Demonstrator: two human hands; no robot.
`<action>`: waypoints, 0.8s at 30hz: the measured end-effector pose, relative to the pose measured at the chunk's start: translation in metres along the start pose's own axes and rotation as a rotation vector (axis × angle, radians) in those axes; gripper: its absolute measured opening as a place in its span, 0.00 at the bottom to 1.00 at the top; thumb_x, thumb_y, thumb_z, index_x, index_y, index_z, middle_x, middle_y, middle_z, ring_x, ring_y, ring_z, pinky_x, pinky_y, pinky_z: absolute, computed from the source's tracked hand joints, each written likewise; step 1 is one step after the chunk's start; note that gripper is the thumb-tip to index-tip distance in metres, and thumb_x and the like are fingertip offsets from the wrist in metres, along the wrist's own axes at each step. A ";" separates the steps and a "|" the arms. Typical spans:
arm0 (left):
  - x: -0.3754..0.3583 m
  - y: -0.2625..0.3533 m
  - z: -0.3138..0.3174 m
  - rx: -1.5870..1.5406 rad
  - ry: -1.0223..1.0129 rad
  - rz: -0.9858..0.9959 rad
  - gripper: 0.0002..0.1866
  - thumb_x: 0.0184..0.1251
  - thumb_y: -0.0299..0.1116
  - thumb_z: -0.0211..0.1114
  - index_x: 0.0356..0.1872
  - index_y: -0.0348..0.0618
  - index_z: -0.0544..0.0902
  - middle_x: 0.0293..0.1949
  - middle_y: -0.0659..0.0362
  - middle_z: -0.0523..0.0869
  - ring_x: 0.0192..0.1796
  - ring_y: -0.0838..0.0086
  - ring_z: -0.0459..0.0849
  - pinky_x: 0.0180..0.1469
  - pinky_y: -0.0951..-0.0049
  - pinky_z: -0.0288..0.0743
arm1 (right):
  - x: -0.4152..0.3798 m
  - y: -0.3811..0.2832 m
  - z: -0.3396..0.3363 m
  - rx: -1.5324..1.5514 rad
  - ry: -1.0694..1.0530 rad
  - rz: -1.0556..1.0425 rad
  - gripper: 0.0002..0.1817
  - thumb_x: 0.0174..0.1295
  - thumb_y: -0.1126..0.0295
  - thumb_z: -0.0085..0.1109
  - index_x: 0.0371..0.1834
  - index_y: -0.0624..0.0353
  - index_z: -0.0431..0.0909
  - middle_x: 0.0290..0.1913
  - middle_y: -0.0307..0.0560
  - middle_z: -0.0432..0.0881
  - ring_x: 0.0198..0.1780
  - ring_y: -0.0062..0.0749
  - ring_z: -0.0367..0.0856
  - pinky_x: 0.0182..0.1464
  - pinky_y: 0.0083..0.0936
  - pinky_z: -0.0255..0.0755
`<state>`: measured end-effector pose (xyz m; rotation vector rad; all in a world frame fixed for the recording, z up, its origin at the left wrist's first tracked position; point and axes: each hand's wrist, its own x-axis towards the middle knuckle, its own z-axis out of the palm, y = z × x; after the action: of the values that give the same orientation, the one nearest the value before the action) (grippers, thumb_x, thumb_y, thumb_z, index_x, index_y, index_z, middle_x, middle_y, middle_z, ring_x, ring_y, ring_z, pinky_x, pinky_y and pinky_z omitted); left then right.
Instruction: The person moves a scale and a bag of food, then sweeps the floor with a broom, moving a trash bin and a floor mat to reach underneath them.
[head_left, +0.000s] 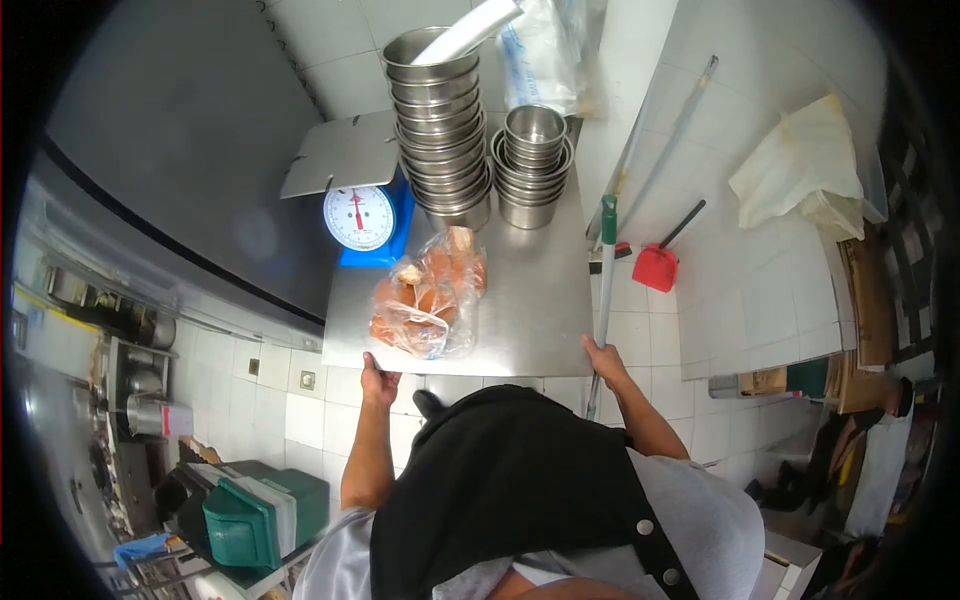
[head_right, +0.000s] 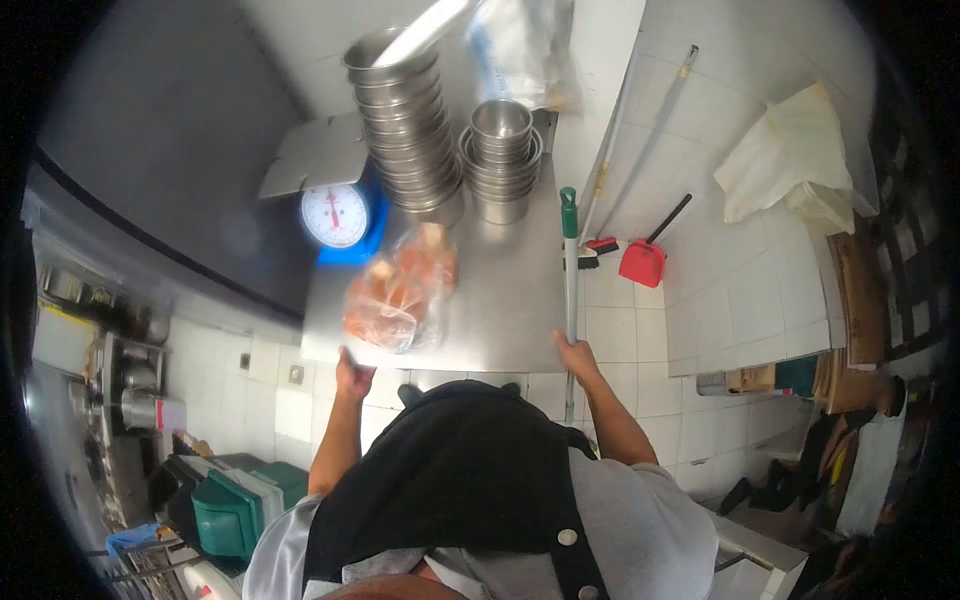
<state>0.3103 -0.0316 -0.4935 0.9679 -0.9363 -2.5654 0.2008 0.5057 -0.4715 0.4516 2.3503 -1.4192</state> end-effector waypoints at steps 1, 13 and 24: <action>-0.002 0.000 -0.003 -0.007 -0.003 -0.009 0.31 0.89 0.58 0.46 0.68 0.39 0.76 0.57 0.52 0.88 0.51 0.65 0.90 0.56 0.61 0.89 | 0.000 0.008 0.004 0.007 0.018 0.013 0.61 0.64 0.26 0.64 0.63 0.92 0.74 0.56 0.79 0.85 0.62 0.56 0.86 0.64 0.40 0.78; -0.014 -0.029 -0.021 -0.050 -0.060 -0.029 0.31 0.89 0.59 0.47 0.71 0.42 0.76 0.60 0.54 0.88 0.54 0.64 0.89 0.57 0.62 0.87 | 0.010 0.049 -0.005 -0.044 0.055 0.090 0.65 0.62 0.24 0.65 0.69 0.92 0.68 0.63 0.77 0.82 0.67 0.57 0.83 0.68 0.40 0.75; -0.026 -0.041 -0.018 -0.055 -0.012 -0.072 0.30 0.89 0.59 0.46 0.70 0.43 0.77 0.59 0.54 0.89 0.53 0.65 0.91 0.51 0.63 0.89 | -0.006 0.075 -0.019 -0.007 0.075 0.143 0.62 0.63 0.26 0.65 0.70 0.88 0.69 0.65 0.78 0.81 0.70 0.60 0.81 0.71 0.41 0.73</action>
<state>0.3419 0.0016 -0.5172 0.9895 -0.8437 -2.6438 0.2371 0.5559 -0.5191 0.6678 2.3288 -1.3499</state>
